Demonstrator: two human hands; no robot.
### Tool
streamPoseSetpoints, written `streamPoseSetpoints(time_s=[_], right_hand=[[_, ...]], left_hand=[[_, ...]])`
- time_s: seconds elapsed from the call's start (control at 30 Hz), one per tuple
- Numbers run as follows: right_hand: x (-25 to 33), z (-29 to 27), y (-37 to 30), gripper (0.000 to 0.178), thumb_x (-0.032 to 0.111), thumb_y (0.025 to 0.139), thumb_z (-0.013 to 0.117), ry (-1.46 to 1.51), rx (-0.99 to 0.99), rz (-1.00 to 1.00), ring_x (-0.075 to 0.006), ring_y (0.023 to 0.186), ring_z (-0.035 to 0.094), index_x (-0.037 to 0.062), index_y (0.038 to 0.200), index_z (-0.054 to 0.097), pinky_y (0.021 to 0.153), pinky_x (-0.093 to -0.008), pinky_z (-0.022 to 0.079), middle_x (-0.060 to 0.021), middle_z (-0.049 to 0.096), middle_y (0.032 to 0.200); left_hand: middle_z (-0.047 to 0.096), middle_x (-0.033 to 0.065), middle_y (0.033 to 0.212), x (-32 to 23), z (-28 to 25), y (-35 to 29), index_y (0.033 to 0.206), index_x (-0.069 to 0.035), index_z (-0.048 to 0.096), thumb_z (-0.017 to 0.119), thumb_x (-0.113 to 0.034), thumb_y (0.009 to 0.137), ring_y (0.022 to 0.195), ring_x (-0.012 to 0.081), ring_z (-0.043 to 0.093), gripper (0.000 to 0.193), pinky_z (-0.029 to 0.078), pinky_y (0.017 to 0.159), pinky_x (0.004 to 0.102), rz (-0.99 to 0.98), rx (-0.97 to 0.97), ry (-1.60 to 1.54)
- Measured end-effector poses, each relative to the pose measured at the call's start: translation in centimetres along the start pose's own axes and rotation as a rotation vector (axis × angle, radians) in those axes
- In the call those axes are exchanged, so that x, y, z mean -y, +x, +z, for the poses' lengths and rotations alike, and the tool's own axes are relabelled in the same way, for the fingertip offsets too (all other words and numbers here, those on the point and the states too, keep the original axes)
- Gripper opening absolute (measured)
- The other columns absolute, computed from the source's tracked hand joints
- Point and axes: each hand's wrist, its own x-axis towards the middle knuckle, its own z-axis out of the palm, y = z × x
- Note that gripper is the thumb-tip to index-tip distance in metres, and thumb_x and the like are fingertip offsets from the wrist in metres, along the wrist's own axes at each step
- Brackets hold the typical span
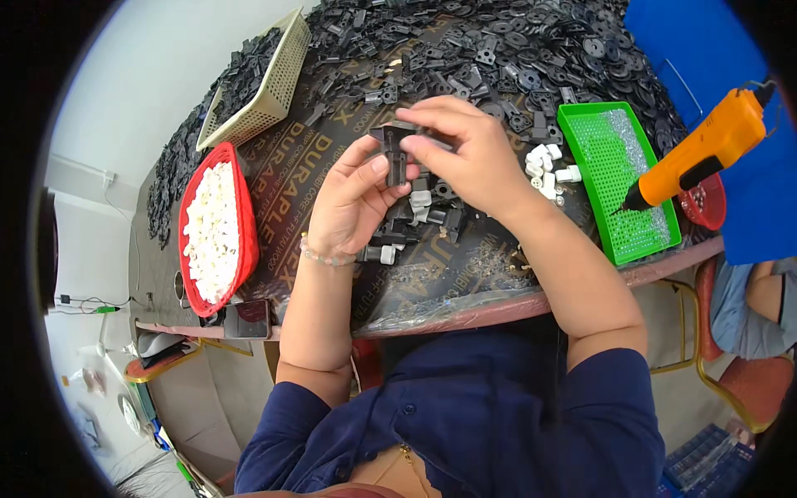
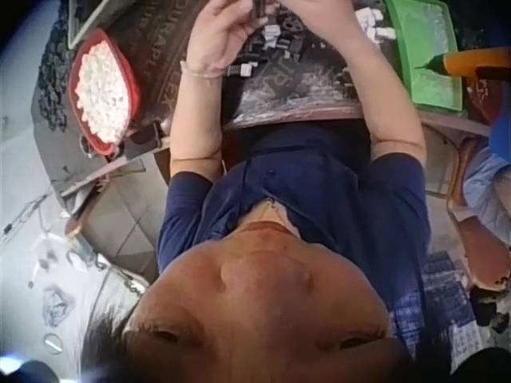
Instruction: Assembling small plastic toy components at a workbench.
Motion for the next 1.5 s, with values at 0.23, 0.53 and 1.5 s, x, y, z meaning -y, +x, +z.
streamPoseSetpoints(time_s=[0.23,0.53,1.5], right_hand=[[0.5,-1.1,0.0,0.056,0.007,0.084,0.066,-0.366,0.139,-0.291,-0.0288,0.135,0.049,0.0018,0.139,0.055,0.108,-0.0393,0.043,-0.0150,0.048,0.148],[0.8,-1.0,-0.4,0.075,0.025,0.067,0.088,-0.364,0.055,-0.261,-0.0294,0.113,0.059,0.0062,0.134,0.059,0.094,-0.0368,0.050,-0.0131,0.058,0.121],[0.9,-1.5,0.0,0.020,0.016,0.090,0.072,-0.178,0.025,-0.011,-0.0186,0.103,0.061,-0.0020,0.099,0.068,0.092,-0.0322,0.047,-0.0084,0.066,0.106]], left_hand=[[0.069,0.0135,0.110,0.3,-0.7,-0.1,0.127,-0.005,0.056,0.061,-0.006,0.096,0.098,0.0232,0.070,0.031,0.060,0.082,0.0357,0.035,-0.054,-0.053],[0.069,0.0122,0.108,0.7,0.0,0.0,0.129,-0.004,0.054,0.062,-0.006,0.096,0.099,0.0245,0.070,0.034,0.060,0.081,0.0337,-0.011,-0.030,-0.018],[0.069,0.0067,0.092,1.1,0.0,-0.4,0.109,0.001,0.069,0.075,-0.008,0.087,0.079,0.0110,0.063,0.025,0.051,0.074,0.0255,0.385,-0.186,0.921]])
